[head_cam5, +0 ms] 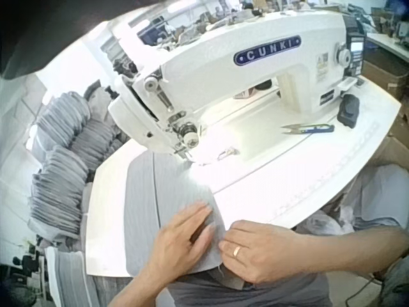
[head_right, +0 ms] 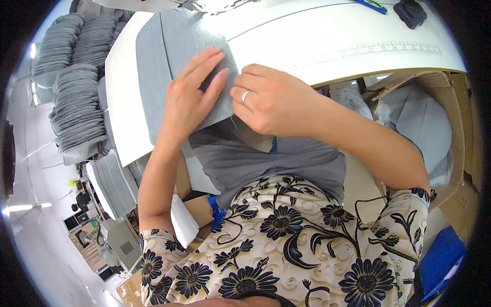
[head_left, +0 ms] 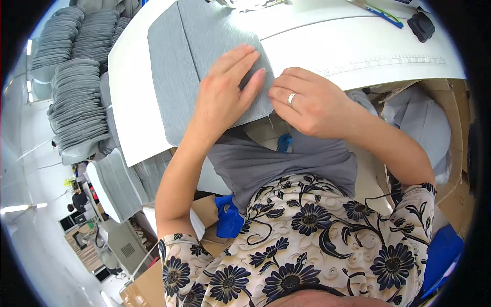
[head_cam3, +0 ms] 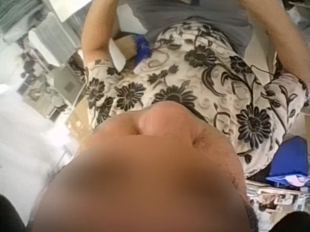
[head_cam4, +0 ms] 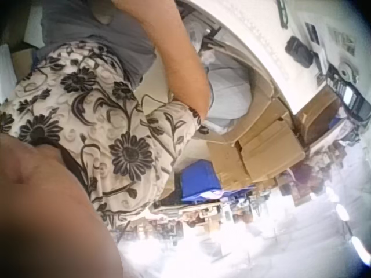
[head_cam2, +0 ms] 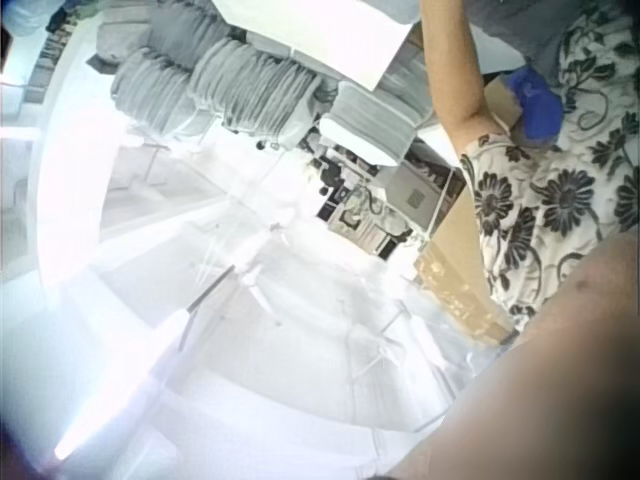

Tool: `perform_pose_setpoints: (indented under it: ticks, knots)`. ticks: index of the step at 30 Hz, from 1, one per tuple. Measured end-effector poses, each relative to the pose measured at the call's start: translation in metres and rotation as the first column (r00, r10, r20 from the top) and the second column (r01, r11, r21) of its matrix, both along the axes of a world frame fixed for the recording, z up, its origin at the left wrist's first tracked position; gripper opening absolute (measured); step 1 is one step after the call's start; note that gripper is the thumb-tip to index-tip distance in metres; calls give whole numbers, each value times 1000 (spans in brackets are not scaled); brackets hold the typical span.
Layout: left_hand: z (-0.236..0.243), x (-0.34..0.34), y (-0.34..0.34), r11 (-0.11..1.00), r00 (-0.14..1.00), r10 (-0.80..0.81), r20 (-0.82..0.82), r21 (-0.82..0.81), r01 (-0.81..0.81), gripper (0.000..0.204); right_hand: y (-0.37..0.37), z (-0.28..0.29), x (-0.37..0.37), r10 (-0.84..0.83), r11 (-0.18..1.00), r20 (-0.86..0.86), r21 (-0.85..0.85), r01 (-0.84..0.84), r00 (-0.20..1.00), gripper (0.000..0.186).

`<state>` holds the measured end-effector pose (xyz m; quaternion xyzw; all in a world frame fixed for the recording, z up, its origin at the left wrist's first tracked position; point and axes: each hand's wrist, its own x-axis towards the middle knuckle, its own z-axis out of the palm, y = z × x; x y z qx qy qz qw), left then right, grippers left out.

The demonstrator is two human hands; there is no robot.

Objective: Sewing a protective sleeve or cover using an industrial sewing machine.

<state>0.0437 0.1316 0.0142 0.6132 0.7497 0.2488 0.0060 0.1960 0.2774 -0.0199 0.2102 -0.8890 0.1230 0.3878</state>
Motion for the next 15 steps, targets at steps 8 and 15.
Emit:
perform_pose_setpoints:
  ticks: [8,15]
  knots:
    - [-5,18,-1,998,979,58,-194,-29,-65,37,8,10,1,93,979,53,178,-101,994,21]
    - [-9,6,13,997,981,40,-188,65,-29,32,20,17,-9,88,986,118,132,-104,989,18]
